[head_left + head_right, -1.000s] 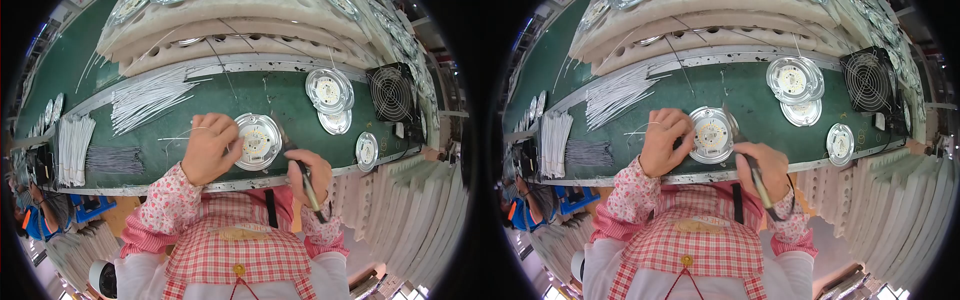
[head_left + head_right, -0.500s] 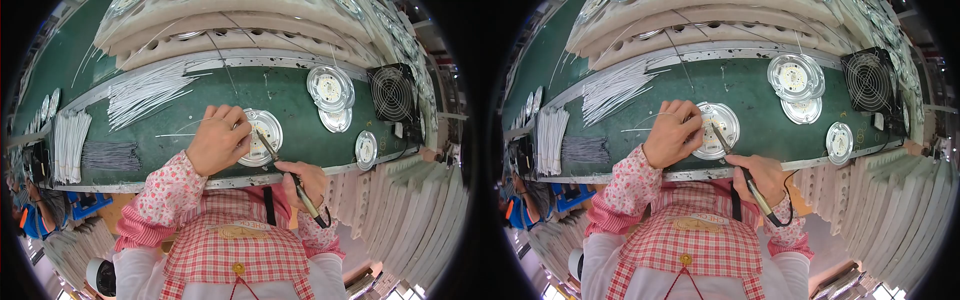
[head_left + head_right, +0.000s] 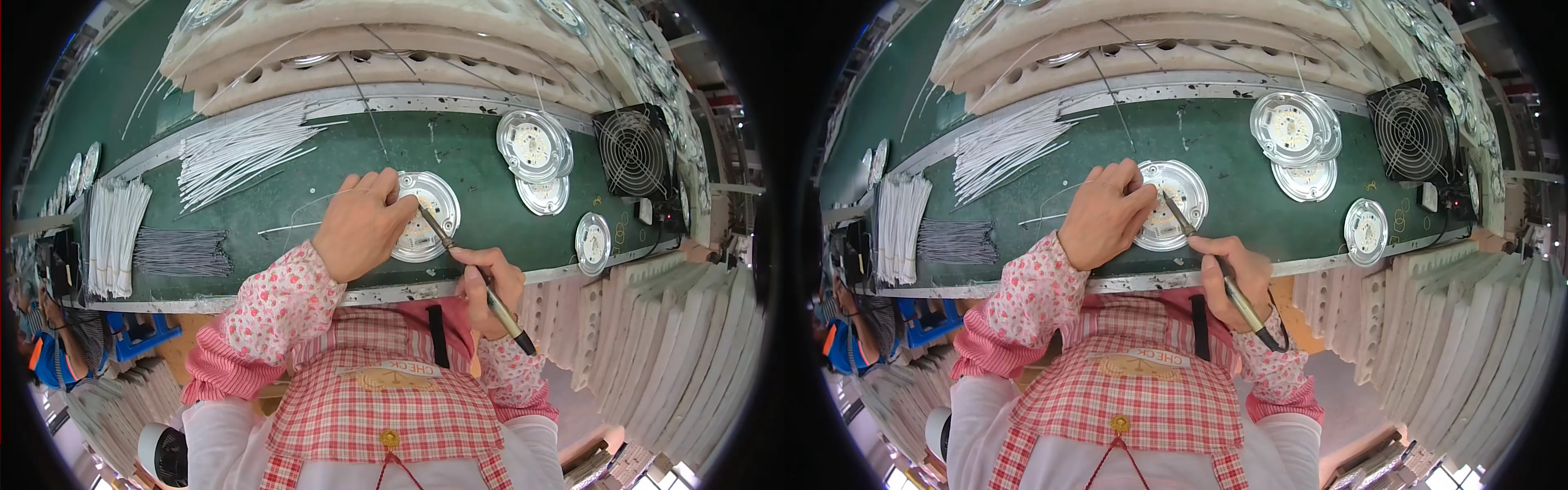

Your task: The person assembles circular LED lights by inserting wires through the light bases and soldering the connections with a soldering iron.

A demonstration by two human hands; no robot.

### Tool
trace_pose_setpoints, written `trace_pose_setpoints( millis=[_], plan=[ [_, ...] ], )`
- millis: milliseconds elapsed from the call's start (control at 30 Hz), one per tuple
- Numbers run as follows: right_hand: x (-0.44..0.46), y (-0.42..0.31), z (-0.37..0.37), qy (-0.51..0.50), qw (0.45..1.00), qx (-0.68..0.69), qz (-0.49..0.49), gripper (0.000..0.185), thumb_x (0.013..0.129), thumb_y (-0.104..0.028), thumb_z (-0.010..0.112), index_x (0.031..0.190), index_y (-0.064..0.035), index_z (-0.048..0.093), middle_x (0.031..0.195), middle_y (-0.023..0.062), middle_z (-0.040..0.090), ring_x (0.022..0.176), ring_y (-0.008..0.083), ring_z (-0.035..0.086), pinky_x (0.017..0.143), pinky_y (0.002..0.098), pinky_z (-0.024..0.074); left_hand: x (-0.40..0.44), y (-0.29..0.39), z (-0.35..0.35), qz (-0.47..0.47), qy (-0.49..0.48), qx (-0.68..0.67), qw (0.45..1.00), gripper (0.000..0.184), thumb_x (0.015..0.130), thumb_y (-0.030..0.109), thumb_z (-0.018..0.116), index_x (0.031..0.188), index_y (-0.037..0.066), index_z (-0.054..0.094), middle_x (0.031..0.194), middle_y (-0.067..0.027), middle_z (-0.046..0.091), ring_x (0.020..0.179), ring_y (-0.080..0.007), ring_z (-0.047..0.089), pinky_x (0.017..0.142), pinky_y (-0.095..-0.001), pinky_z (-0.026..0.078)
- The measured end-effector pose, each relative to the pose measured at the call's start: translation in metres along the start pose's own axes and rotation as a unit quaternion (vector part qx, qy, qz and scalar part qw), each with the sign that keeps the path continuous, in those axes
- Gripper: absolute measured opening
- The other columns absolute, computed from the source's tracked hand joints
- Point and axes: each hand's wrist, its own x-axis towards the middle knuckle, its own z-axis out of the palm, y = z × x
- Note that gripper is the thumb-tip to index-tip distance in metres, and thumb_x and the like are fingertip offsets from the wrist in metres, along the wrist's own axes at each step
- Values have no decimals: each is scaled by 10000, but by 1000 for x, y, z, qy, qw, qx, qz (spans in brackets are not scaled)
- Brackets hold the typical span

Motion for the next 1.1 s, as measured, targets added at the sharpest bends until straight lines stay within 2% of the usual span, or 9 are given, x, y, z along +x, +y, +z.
trace_pose_setpoints(
  millis=[100,300,500,600,733,767,933,1000,1100],
  plan=[
    [4,6,0,9,999,7,-32,200,925,-41,552,1057,35,681,692,95,652,559,134,614,533,272,455,0,-3,3,10,10,-4,1000,120,833,122,699,869,87,590,897,-74,527,791,-257,533,693,-388,388],
    [3,2,-3,4,998,43,43,227,960,-64,507,1081,33,672,609,53,615,533,122,600,541,263,470,-16,-17,-5,86,13,27,996,359,799,80,683,1157,93,669,1106,-77,612,946,-250,599,812,-375,466],
    [-2,-2,-6,29,987,112,108,248,959,-75,567,1173,30,634,812,141,665,672,169,659,621,279,508,-22,-17,-7,129,-33,115,984,494,833,132,612,1321,60,606,1200,-81,593,1046,-238,592,870,-362,470],
    [20,-1,0,8,990,-132,-56,434,884,-158,737,1252,12,585,1036,203,648,894,287,672,779,338,534,-20,-14,-10,136,-43,153,978,493,841,153,590,1321,42,595,1193,-88,584,1069,-231,577,889,-363,462],
    [47,7,24,-84,946,-270,-156,1031,614,-282,934,1443,-19,380,1386,230,483,1282,429,477,1083,492,383,-24,-8,-8,110,-41,158,980,471,844,158,576,1300,42,607,1142,-77,587,1077,-219,568,912,-358,442],
    [47,5,28,-73,974,-194,-91,976,629,-302,926,1420,-24,426,1377,225,517,1269,433,493,1082,511,386,-26,-5,-8,100,-27,163,981,463,844,157,571,1290,38,609,1129,-72,587,1078,-214,566,914,-354,437],
    [1,-1,12,-40,948,-276,-154,753,644,-300,919,1263,-43,578,1260,211,623,1269,429,519,1055,522,412,-74,-21,-75,-68,80,190,976,313,839,181,700,1146,139,652,1100,-49,628,1088,-251,580,954,-473,386],
    [-30,12,4,-41,933,-304,-189,738,647,-308,919,1248,-43,584,1252,213,625,1279,433,519,1053,540,416,-108,-38,-104,-182,101,188,960,351,812,91,709,1154,138,650,1084,-48,633,1063,-274,594,923,-454,390],
    [-52,14,0,-57,921,-326,-207,658,699,-246,876,1254,-47,583,1239,223,626,1260,448,539,1047,571,430,-147,-70,-119,-204,100,232,946,258,806,56,727,1057,103,694,1066,-33,672,1005,-254,634,893,-395,415]
  ],
)
